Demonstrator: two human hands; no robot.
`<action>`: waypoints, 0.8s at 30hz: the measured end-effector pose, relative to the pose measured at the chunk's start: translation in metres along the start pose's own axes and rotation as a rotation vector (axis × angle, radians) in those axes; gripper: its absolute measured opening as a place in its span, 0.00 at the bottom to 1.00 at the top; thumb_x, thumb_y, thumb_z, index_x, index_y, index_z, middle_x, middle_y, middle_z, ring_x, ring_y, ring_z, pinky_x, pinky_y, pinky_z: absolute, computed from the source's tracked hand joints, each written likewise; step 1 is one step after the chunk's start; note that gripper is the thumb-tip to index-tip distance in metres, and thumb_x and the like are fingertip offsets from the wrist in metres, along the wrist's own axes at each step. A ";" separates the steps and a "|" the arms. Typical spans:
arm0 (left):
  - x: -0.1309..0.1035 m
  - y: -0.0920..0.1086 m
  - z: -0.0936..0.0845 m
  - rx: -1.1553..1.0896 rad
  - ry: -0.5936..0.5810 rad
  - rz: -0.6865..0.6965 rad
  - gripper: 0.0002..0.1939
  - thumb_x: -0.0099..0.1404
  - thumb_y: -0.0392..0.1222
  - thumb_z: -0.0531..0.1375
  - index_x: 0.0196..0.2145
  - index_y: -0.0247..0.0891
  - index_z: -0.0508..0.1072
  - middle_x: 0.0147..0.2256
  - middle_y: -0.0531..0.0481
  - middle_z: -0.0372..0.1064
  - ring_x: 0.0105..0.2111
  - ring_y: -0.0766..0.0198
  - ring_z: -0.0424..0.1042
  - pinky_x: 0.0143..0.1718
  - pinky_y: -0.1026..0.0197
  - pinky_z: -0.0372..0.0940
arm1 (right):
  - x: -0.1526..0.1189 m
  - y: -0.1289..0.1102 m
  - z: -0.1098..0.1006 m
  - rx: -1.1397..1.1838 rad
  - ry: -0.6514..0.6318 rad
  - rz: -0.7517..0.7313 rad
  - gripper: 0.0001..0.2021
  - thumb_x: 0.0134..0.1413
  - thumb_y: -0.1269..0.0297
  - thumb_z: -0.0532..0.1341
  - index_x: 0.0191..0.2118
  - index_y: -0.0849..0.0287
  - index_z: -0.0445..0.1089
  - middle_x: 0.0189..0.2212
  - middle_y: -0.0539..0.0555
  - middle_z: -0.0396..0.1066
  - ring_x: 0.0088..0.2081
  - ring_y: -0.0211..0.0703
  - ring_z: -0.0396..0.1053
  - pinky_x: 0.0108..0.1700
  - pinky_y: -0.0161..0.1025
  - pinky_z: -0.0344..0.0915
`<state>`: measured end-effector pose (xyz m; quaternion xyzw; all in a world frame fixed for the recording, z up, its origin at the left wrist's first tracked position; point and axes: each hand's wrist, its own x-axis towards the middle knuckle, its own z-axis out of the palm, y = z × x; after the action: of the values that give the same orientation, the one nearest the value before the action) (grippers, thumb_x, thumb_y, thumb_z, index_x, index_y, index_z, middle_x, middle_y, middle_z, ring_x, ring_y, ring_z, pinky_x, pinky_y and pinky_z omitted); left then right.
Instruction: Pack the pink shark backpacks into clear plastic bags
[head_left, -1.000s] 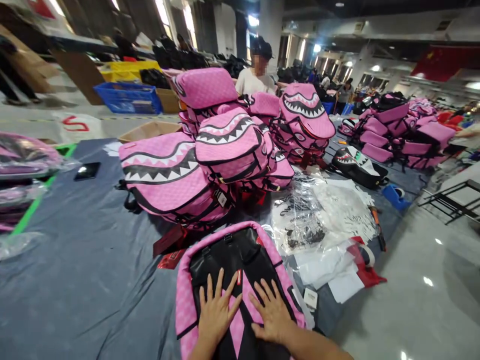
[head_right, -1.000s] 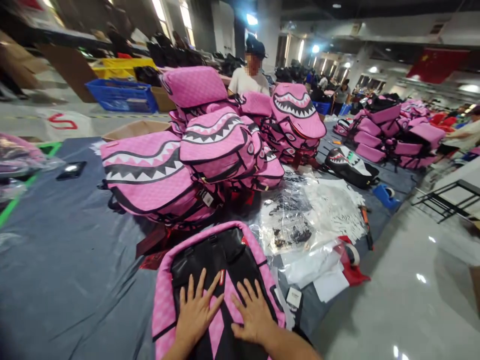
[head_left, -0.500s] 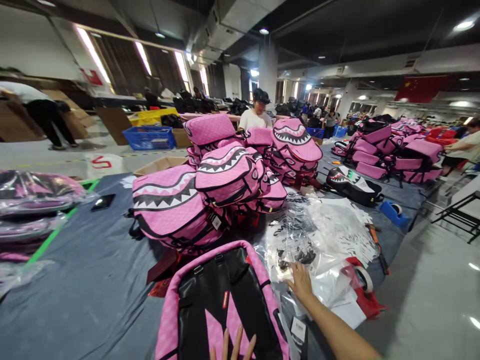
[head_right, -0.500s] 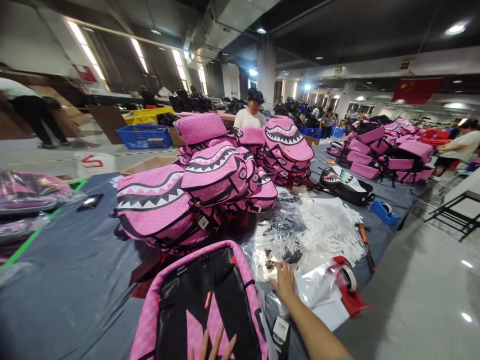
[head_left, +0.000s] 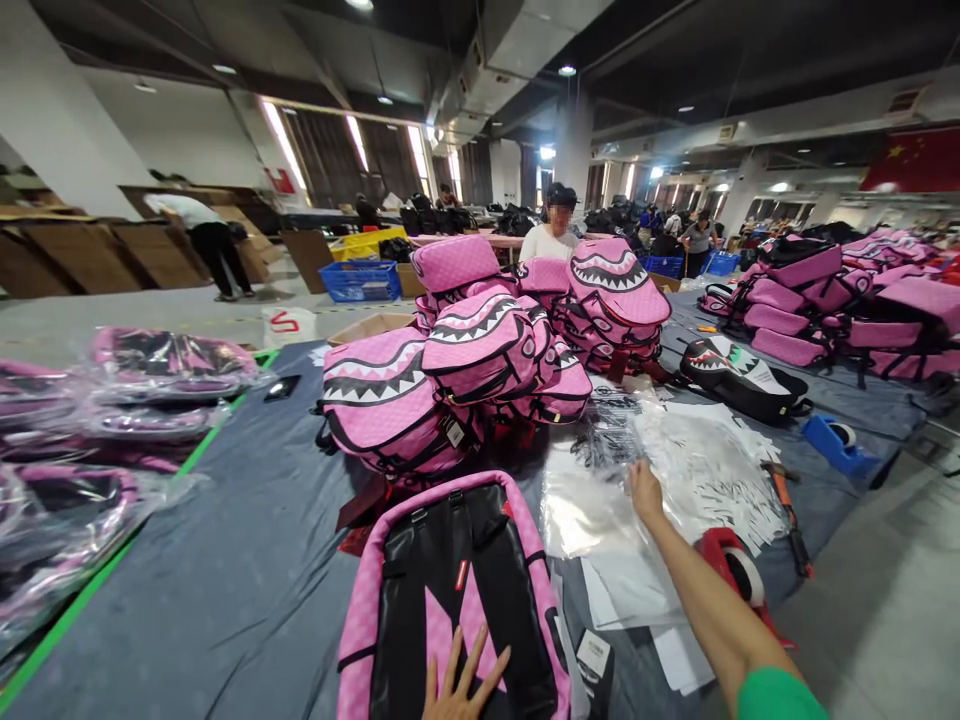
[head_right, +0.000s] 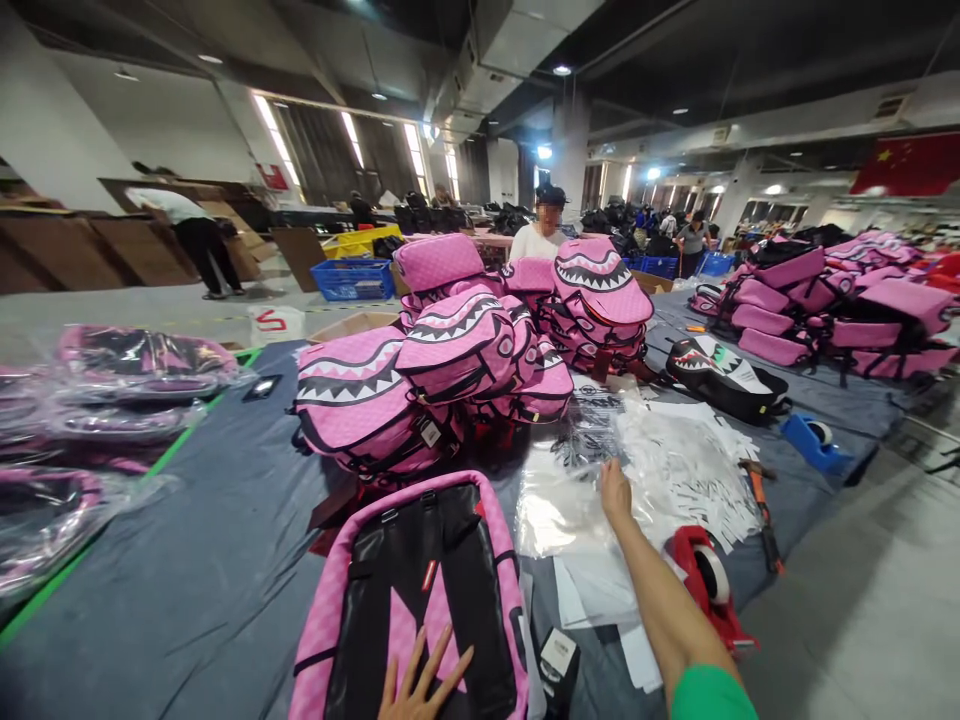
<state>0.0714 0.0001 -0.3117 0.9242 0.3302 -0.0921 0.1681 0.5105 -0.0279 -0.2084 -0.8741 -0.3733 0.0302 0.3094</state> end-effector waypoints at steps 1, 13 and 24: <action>0.000 0.000 -0.011 -0.042 -0.059 0.011 0.38 0.60 0.71 0.58 0.64 0.64 0.56 0.70 0.48 0.46 0.70 0.32 0.40 0.65 0.24 0.35 | 0.009 -0.004 -0.012 0.037 0.032 -0.012 0.12 0.67 0.63 0.45 0.36 0.55 0.64 0.27 0.51 0.66 0.29 0.45 0.66 0.33 0.38 0.58; 0.050 0.112 -0.091 -1.971 -0.253 -0.141 0.40 0.57 0.74 0.60 0.50 0.35 0.72 0.55 0.33 0.71 0.56 0.47 0.70 0.50 0.49 0.68 | -0.080 -0.132 -0.003 0.436 -0.073 -0.416 0.15 0.68 0.50 0.45 0.34 0.53 0.57 0.20 0.43 0.58 0.21 0.38 0.59 0.25 0.33 0.58; 0.001 0.080 -0.088 -2.139 0.366 -0.438 0.20 0.40 0.46 0.76 0.29 0.34 0.78 0.29 0.49 0.74 0.26 0.69 0.69 0.25 0.69 0.59 | -0.163 -0.153 0.001 0.285 -0.105 -0.491 0.11 0.64 0.57 0.54 0.46 0.55 0.68 0.41 0.58 0.72 0.45 0.51 0.70 0.51 0.49 0.66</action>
<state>0.1287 -0.0248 -0.2101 0.2235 0.4156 0.3510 0.8088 0.2960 -0.0560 -0.1526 -0.7025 -0.5811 0.0516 0.4075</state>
